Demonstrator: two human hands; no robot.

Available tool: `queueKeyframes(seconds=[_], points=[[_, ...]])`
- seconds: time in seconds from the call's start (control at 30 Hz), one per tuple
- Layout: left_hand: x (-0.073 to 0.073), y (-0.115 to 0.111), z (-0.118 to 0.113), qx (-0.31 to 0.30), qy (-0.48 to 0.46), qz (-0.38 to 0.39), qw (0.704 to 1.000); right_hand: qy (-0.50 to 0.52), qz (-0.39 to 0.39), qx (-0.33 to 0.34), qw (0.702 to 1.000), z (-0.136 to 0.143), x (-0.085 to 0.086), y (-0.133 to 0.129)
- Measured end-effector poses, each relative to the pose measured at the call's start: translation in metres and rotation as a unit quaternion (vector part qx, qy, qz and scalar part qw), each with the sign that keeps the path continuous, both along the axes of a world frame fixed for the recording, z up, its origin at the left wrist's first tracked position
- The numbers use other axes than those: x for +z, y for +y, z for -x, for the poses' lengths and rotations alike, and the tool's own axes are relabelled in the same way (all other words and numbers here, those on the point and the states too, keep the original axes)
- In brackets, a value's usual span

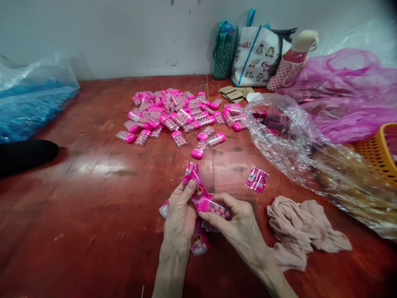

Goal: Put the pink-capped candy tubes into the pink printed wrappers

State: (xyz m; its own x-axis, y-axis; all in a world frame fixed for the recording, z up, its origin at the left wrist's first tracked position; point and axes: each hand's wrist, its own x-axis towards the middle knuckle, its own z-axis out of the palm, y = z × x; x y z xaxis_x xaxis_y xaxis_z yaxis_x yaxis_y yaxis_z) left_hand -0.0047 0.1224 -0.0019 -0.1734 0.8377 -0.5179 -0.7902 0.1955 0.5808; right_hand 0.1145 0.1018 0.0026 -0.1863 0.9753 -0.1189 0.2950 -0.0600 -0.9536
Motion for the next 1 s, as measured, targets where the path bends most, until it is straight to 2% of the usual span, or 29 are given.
queueKeyframes(seconds=[0.2, 0.37, 0.53, 0.73, 0.87, 1.0], points=[[-0.004, -0.001, -0.004, -0.020, 0.043, -0.028, 0.998, 0.021, 0.018, -0.048, 0.998, -0.001, -0.011, -0.002], [-0.007, -0.004, -0.006, -0.062, 0.084, -0.033, 0.994, 0.040, 0.031, -0.072, 0.996, -0.002, -0.017, -0.003], [-0.007, -0.006, -0.009, -0.099, 0.109, -0.026, 0.989, 0.029, 0.009, -0.086, 0.996, -0.003, -0.019, -0.003], [-0.011, -0.007, -0.010, -0.098, 0.088, -0.028, 0.991, -0.007, -0.056, -0.102, 0.993, -0.002, -0.022, -0.006], [-0.013, -0.007, -0.010, -0.116, 0.042, -0.028, 0.992, -0.009, -0.055, -0.103, 0.993, -0.002, -0.021, -0.006], [-0.015, -0.009, -0.013, -0.123, 0.044, -0.026, 0.991, -0.010, -0.056, -0.108, 0.992, -0.004, -0.022, -0.004]])
